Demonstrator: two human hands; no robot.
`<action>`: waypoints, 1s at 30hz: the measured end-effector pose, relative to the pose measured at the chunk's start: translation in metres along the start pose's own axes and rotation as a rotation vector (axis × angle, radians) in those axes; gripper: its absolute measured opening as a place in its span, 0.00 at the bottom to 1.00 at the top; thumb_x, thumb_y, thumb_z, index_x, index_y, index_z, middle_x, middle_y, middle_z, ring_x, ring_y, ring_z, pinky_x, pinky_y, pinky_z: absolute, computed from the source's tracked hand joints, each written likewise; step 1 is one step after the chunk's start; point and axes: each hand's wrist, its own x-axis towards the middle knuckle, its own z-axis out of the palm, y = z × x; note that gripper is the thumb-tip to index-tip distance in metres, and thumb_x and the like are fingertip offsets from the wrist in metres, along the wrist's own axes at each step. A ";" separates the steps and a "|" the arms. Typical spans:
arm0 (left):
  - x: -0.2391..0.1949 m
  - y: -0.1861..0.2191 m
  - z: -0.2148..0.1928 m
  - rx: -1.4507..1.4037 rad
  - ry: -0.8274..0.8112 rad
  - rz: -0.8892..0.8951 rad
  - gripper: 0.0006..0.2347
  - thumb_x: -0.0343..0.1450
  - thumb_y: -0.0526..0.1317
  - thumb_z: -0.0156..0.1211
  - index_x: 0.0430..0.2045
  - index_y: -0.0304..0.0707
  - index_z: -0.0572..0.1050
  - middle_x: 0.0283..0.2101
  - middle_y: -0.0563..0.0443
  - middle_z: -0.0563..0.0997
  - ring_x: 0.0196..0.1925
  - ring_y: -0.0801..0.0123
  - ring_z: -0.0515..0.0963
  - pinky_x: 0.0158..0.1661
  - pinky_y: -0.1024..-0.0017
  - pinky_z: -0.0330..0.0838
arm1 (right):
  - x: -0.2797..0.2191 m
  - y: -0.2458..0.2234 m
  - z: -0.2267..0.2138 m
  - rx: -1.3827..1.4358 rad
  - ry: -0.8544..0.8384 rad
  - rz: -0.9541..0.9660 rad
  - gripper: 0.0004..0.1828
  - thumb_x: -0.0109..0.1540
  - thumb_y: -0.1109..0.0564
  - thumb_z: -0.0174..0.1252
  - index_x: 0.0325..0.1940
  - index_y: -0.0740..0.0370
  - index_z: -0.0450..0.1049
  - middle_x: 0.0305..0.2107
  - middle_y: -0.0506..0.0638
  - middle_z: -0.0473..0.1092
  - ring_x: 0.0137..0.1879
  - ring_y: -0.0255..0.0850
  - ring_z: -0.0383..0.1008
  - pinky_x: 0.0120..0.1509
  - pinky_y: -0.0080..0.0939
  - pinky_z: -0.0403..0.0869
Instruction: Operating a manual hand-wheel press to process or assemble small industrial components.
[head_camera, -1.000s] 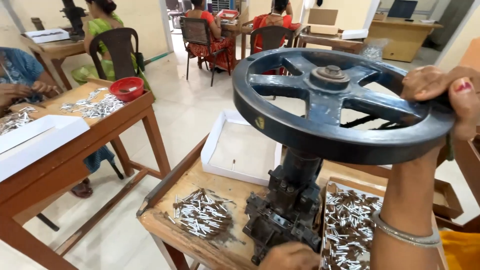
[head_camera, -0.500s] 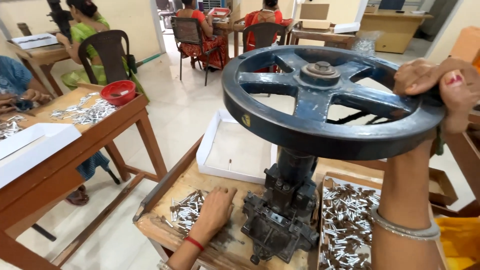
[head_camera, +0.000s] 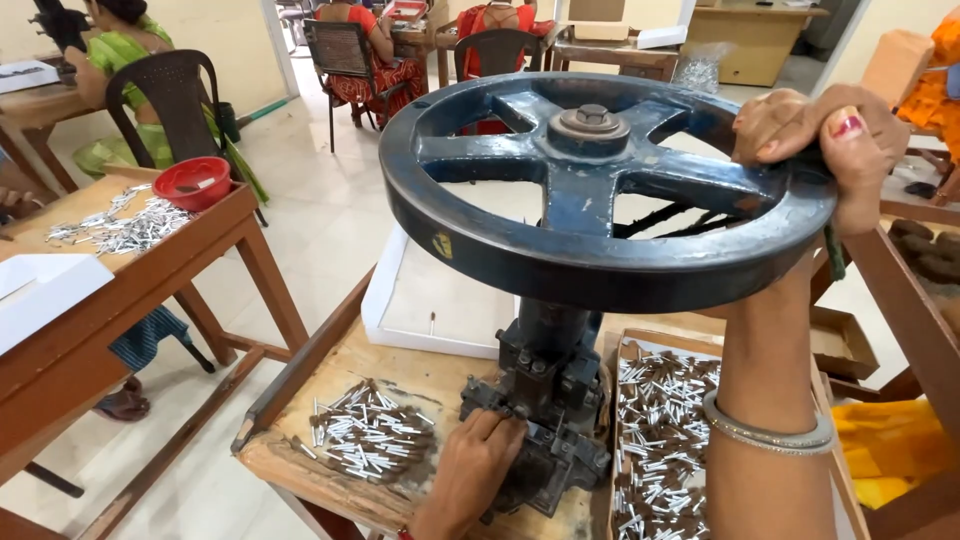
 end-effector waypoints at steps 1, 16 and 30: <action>0.002 -0.002 0.005 -0.002 -0.023 -0.011 0.06 0.67 0.33 0.65 0.35 0.32 0.81 0.35 0.45 0.79 0.38 0.53 0.79 0.36 0.60 0.75 | 0.001 0.000 0.003 -0.027 0.018 -0.026 0.19 0.75 0.52 0.42 0.35 0.68 0.65 0.23 0.61 0.66 0.29 0.45 0.66 0.51 0.46 0.67; 0.013 0.010 -0.018 -0.356 -0.059 -0.156 0.05 0.71 0.30 0.57 0.27 0.26 0.79 0.35 0.42 0.78 0.40 0.52 0.75 0.40 0.61 0.70 | -0.005 -0.040 0.066 -0.186 0.295 -0.082 0.13 0.69 0.59 0.47 0.31 0.67 0.67 0.20 0.58 0.65 0.21 0.41 0.60 0.32 0.38 0.62; -0.007 0.020 0.021 -0.107 -0.044 -0.089 0.04 0.64 0.31 0.65 0.29 0.32 0.81 0.34 0.40 0.81 0.40 0.47 0.78 0.40 0.57 0.74 | -0.045 0.012 0.010 -0.104 0.339 -0.079 0.20 0.74 0.52 0.45 0.32 0.66 0.68 0.21 0.57 0.66 0.23 0.41 0.61 0.33 0.35 0.59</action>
